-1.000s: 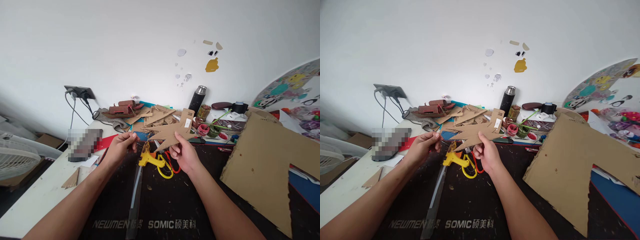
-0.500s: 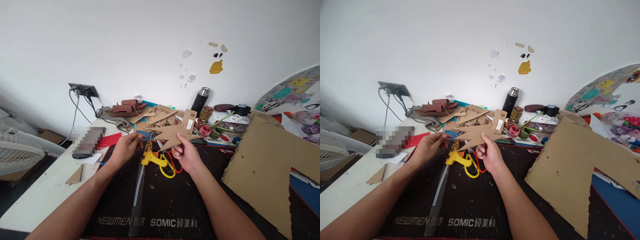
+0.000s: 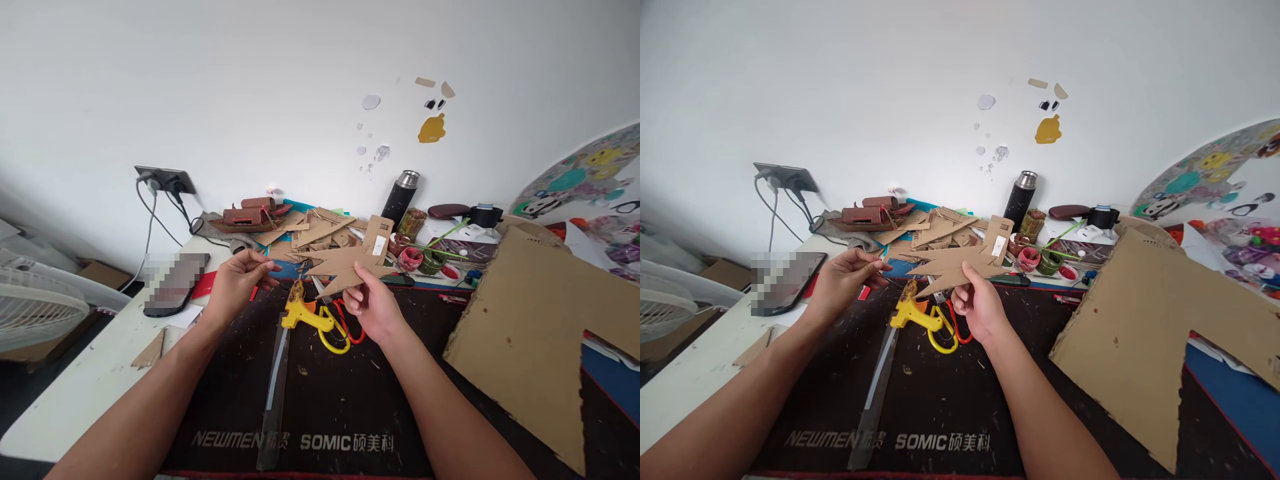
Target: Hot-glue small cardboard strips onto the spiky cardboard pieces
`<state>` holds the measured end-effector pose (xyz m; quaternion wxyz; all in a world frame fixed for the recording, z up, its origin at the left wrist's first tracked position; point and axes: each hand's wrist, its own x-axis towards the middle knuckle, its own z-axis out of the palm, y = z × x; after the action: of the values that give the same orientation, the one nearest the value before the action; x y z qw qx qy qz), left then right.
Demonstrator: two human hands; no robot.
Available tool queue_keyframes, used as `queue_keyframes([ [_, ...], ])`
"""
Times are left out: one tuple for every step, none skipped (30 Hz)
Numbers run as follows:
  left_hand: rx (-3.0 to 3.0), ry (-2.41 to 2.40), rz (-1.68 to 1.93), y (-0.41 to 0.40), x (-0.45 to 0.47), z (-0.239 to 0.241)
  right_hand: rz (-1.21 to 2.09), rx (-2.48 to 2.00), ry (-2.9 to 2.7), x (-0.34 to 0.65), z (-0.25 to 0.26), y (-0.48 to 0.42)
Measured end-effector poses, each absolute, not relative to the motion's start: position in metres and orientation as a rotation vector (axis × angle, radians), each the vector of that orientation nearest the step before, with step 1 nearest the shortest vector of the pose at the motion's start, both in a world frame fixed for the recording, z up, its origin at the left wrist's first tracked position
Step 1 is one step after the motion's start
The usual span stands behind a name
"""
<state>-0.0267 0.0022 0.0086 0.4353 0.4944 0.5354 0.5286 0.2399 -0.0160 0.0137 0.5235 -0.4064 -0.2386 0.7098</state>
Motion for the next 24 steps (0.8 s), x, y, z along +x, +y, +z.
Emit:
queue_keyframes([
  [1.243,1.349,1.301,0.002,-0.027,0.009,1.701,-0.971,-0.572,0.240,0.014,-0.016],
  [1.263,1.364,1.279,0.001,-0.026,0.010,1.704,-0.969,-0.575,0.240,0.014,-0.016],
  [1.291,1.378,1.256,0.000,-0.026,0.010,1.709,-0.965,-0.579,0.240,0.014,-0.017],
  [1.326,1.394,1.235,-0.001,-0.025,0.010,1.713,-0.963,-0.583,0.240,0.015,-0.017],
  [1.368,1.417,1.219,-0.002,-0.025,0.010,1.715,-0.962,-0.586,0.240,0.015,-0.017],
  [1.415,1.449,1.206,-0.002,-0.025,0.009,1.715,-0.962,-0.587,0.240,0.015,-0.017],
  [1.465,1.489,1.191,-0.003,-0.025,0.008,1.714,-0.964,-0.587,0.240,0.014,-0.018],
  [1.519,1.535,1.174,-0.004,-0.025,0.007,1.713,-0.965,-0.586,0.239,0.014,-0.018],
  [1.573,1.584,1.155,-0.004,-0.025,0.006,1.711,-0.967,-0.585,0.239,0.014,-0.018],
  [1.625,1.631,1.137,-0.004,-0.026,0.005,1.708,-0.969,-0.585,0.239,0.014,-0.018],
  [1.671,1.673,1.123,-0.004,-0.026,0.004,1.707,-0.970,-0.588,0.239,0.013,-0.018],
  [1.706,1.705,1.116,-0.004,-0.026,0.004,1.707,-0.971,-0.592,0.238,0.013,-0.018],
  [1.730,1.724,1.117,-0.004,-0.026,0.004,1.706,-0.971,-0.597,0.238,0.013,-0.018],
  [1.744,1.725,1.117,-0.004,-0.026,0.004,1.705,-0.973,-0.601,0.237,0.014,-0.018],
  [1.747,1.710,1.115,-0.004,-0.026,0.004,1.703,-0.976,-0.603,0.237,0.014,-0.018],
  [1.744,1.685,1.109,-0.004,-0.026,0.004,1.702,-0.978,-0.604,0.237,0.014,-0.018],
  [1.742,1.659,1.100,-0.004,-0.025,0.004,1.699,-0.980,-0.604,0.237,0.015,-0.018],
  [1.742,1.638,1.093,-0.004,-0.025,0.004,1.697,-0.983,-0.604,0.237,0.015,-0.019],
  [1.745,1.625,1.089,-0.004,-0.025,0.004,1.694,-0.984,-0.605,0.236,0.015,-0.019],
  [1.748,1.621,1.091,-0.003,-0.025,0.003,1.692,-0.985,-0.605,0.236,0.015,-0.019],
  [1.747,1.623,1.098,-0.003,-0.025,0.002,1.689,-0.985,-0.605,0.236,0.015,-0.018],
  [1.741,1.622,1.110,-0.002,-0.026,0.001,1.689,-0.987,-0.605,0.236,0.015,-0.018],
  [1.727,1.617,1.125,-0.002,-0.026,0.000,1.689,-0.988,-0.605,0.236,0.014,-0.018],
  [1.710,1.608,1.143,-0.001,-0.026,-0.001,1.690,-0.989,-0.605,0.237,0.014,-0.018],
])
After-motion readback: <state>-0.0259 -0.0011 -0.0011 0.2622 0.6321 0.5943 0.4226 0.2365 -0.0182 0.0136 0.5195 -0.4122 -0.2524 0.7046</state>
